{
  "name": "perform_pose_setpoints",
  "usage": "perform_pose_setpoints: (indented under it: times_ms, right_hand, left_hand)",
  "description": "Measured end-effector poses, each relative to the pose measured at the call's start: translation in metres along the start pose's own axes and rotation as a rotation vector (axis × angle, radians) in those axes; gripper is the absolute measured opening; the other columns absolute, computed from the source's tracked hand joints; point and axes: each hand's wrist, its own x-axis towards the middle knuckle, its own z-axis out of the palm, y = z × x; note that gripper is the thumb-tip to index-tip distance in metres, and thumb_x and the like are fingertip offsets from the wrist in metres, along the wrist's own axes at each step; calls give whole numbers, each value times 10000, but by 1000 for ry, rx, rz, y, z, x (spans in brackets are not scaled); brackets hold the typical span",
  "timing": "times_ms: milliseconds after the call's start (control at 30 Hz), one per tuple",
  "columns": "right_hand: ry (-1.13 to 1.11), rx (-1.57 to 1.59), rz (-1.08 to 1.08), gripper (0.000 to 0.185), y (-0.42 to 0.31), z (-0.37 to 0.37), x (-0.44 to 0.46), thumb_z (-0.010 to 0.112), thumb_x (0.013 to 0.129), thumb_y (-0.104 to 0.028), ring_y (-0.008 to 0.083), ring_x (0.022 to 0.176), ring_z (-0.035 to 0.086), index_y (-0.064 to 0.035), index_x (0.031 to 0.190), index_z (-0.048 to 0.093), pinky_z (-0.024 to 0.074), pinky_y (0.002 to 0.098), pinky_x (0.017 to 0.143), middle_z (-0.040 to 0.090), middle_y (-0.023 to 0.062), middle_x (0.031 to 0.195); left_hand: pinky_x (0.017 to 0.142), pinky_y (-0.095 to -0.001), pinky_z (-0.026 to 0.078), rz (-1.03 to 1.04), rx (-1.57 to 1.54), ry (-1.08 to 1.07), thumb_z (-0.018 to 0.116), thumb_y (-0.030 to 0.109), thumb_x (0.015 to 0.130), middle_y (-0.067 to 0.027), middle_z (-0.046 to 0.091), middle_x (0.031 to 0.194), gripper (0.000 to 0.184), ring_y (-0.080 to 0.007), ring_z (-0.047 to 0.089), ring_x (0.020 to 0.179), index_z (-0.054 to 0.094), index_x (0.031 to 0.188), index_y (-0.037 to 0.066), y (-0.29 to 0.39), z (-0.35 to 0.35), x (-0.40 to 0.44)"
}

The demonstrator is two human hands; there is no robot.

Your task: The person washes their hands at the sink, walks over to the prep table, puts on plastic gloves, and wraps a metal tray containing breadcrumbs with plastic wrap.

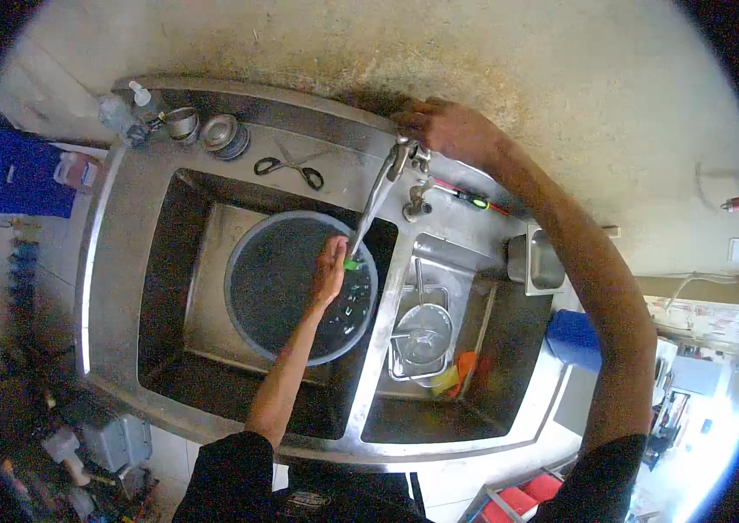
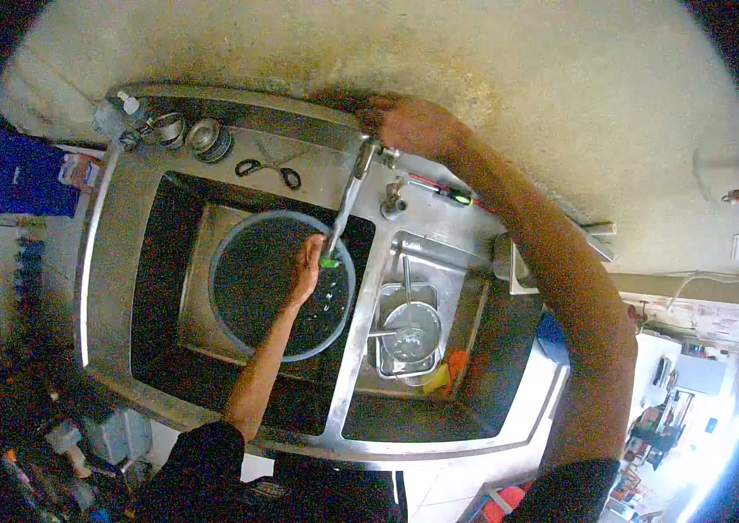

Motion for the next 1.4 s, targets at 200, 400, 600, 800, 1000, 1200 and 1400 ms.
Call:
perform_pose_setpoints:
  times_ms: [200,400,600,800,1000,1200,1400]
  right_hand:
    - [-185,399,633,628,-18,-46,16,576,849,-440,386,795,643,-51,1308,399,523,464,687,643,184,860]
    - [331,508,1073,682,-71,-30,-17,593,847,-511,378,805,641,-8,1270,413,512,449,717,651,222,925]
    - [418,1032,1477,393,-193,7,-123,597,895,-360,288,694,665,-44,1127,559,509,401,615,676,171,857]
    - [385,1335,1611,261,-256,43,-143,601,914,-204,198,670,638,5,1069,577,490,289,591,650,105,707]
    - [898,1127,1261,540,-176,52,-66,666,867,-296,245,970,617,-59,1306,458,521,392,775,580,136,1204]
    - [830,1344,1139,566,-122,59,-39,681,843,-380,217,848,641,-17,1251,533,512,363,752,663,124,1005]
    - [470,1475,1224,563,-95,66,-38,561,880,-537,158,660,628,10,965,664,504,350,649,670,131,790]
  left_hand:
    - [740,-347,519,-251,183,-324,561,253,936,-88,641,914,311,-202,637,823,520,1140,21,54,16,-16]
    - [689,-462,511,85,564,-567,531,325,921,-242,654,844,373,-384,653,785,544,1087,-8,75,87,-16]
    - [659,-415,505,-29,229,-346,506,291,929,-162,683,784,356,-342,644,693,669,801,1,85,36,0]
    - [855,-457,452,-225,917,-564,483,300,946,-129,645,1005,321,-310,592,911,594,1079,30,-74,-84,-30]
    - [998,-460,355,25,967,-211,466,390,946,-197,586,1168,432,-345,515,1122,562,1167,32,-187,-58,-94]
    - [758,-368,464,-356,267,-394,552,296,918,-129,662,949,314,-259,621,859,620,1047,18,-31,-36,-87]
    - [740,-359,482,-161,213,-311,530,225,922,-113,663,901,261,-251,623,799,621,1038,10,-48,-55,-93]
